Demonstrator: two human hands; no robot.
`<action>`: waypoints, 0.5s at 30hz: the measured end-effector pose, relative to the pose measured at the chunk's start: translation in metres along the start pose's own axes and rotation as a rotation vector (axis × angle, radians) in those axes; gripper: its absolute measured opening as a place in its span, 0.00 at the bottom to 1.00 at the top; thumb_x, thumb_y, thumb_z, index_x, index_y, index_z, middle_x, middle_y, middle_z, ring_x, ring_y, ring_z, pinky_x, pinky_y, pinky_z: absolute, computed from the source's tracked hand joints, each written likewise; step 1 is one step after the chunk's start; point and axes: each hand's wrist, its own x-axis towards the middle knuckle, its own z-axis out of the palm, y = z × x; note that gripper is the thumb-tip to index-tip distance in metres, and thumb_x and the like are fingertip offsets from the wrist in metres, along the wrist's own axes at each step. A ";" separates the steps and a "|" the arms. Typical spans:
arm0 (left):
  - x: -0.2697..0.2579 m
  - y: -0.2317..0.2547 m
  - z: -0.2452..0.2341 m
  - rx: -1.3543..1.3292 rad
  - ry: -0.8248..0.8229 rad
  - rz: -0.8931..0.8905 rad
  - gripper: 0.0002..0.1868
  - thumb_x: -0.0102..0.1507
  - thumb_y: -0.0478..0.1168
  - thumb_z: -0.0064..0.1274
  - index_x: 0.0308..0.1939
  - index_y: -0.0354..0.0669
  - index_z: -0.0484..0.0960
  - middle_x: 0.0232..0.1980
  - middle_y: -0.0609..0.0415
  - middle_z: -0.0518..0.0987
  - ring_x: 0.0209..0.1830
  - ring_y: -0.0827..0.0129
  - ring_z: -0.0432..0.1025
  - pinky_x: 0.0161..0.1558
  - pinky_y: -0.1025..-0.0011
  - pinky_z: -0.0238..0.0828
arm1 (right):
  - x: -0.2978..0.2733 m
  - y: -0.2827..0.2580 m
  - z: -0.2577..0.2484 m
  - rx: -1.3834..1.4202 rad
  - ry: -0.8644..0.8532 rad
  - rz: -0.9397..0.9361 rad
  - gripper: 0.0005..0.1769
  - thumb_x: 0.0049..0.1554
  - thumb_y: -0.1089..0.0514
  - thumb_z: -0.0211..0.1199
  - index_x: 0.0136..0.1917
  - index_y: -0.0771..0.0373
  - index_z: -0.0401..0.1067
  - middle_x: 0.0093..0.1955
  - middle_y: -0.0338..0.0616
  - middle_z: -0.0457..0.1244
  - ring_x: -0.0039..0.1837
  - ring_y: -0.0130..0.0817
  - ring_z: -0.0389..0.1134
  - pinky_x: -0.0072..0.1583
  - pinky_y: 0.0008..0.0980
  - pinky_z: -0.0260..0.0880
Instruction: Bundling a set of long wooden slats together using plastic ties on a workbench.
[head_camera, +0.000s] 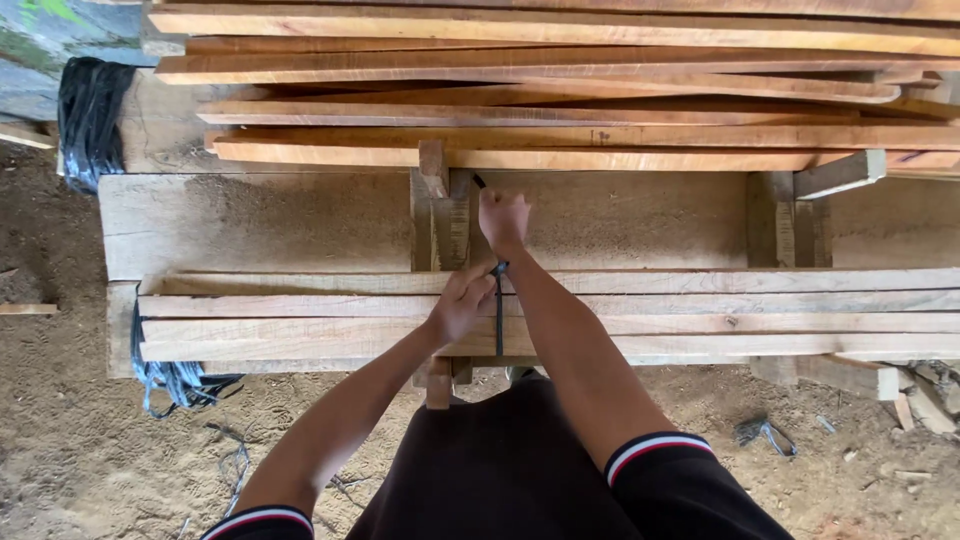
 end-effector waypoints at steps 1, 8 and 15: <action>0.003 -0.009 -0.003 -0.005 0.001 -0.008 0.16 0.75 0.36 0.33 0.48 0.35 0.79 0.24 0.63 0.57 0.23 0.75 0.54 0.33 0.65 0.60 | 0.003 0.004 0.001 -0.004 -0.003 0.008 0.22 0.51 0.59 0.51 0.17 0.52 0.54 0.17 0.31 0.46 0.24 0.22 0.45 0.30 0.36 0.48; 0.012 -0.025 -0.012 0.119 -0.025 0.071 0.17 0.76 0.37 0.36 0.36 0.42 0.79 0.24 0.64 0.64 0.25 0.78 0.59 0.30 0.72 0.64 | 0.033 0.060 0.024 -0.227 -0.111 0.146 0.22 0.54 0.49 0.56 0.23 0.62 0.66 0.23 0.48 0.57 0.29 0.39 0.60 0.35 0.48 0.58; 0.018 -0.006 -0.015 0.124 -0.077 0.050 0.19 0.76 0.39 0.35 0.30 0.44 0.73 0.21 0.57 0.66 0.22 0.74 0.60 0.29 0.73 0.62 | 0.056 0.088 0.043 -0.293 -0.121 0.147 0.20 0.54 0.52 0.54 0.31 0.70 0.73 0.29 0.58 0.63 0.37 0.51 0.71 0.40 0.53 0.64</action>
